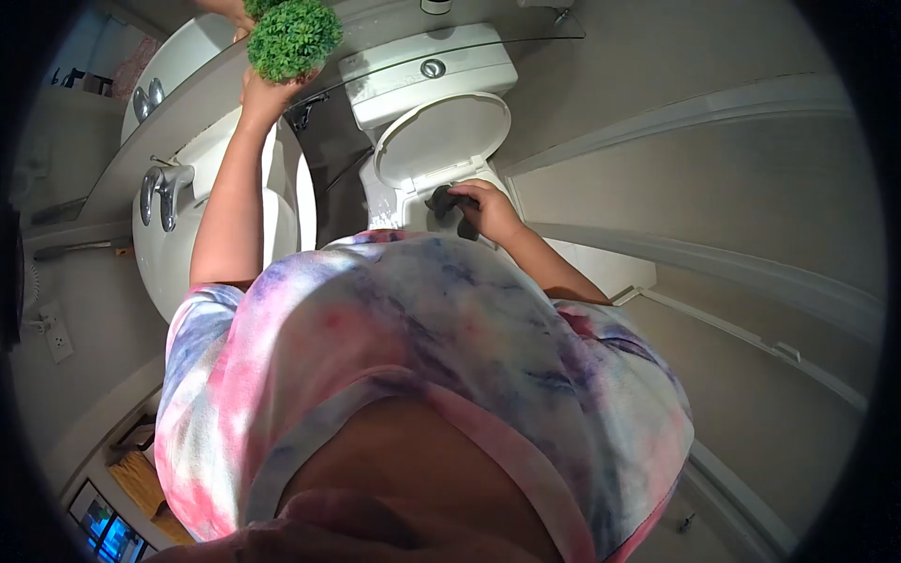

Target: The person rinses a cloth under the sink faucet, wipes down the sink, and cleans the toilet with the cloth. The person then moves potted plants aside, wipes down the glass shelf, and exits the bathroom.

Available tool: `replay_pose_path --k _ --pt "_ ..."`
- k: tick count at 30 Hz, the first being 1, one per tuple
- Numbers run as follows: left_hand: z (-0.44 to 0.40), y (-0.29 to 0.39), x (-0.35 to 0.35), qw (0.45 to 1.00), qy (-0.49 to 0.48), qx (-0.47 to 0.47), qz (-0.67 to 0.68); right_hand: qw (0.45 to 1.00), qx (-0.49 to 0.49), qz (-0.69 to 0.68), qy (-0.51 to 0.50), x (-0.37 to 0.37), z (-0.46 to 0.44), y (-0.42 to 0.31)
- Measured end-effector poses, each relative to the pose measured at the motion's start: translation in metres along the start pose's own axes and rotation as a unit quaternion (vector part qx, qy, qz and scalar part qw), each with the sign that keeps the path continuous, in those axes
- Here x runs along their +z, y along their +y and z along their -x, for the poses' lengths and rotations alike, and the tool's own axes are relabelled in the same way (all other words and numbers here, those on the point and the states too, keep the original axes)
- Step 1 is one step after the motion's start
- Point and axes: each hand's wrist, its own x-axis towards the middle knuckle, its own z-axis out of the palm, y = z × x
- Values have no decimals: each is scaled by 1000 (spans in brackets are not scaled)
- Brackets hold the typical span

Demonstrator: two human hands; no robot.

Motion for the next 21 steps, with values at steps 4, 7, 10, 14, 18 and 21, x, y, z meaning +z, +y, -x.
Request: replay_pose_path --k 4,7,10,14,18,21 --pt "7 28 -14 999 -12 -41 -16 995 -60 36 66 -14 -25 -12" --pt "20 26 -14 990 15 -102 -97 984 -82 88 128 -33 -47 -15" --pt "47 22 -18 986 70 -122 -88 987 51 -141 63 -63 -71 -29" --pt "83 24 -43 990 76 -104 -65 995 41 -12 88 -127 -137 -79" --pt "115 23 -70 986 86 -140 -37 982 127 113 82 -182 -192 -116" --pt "143 22 -92 982 88 -156 -63 940 159 284 101 -223 -222 -92"
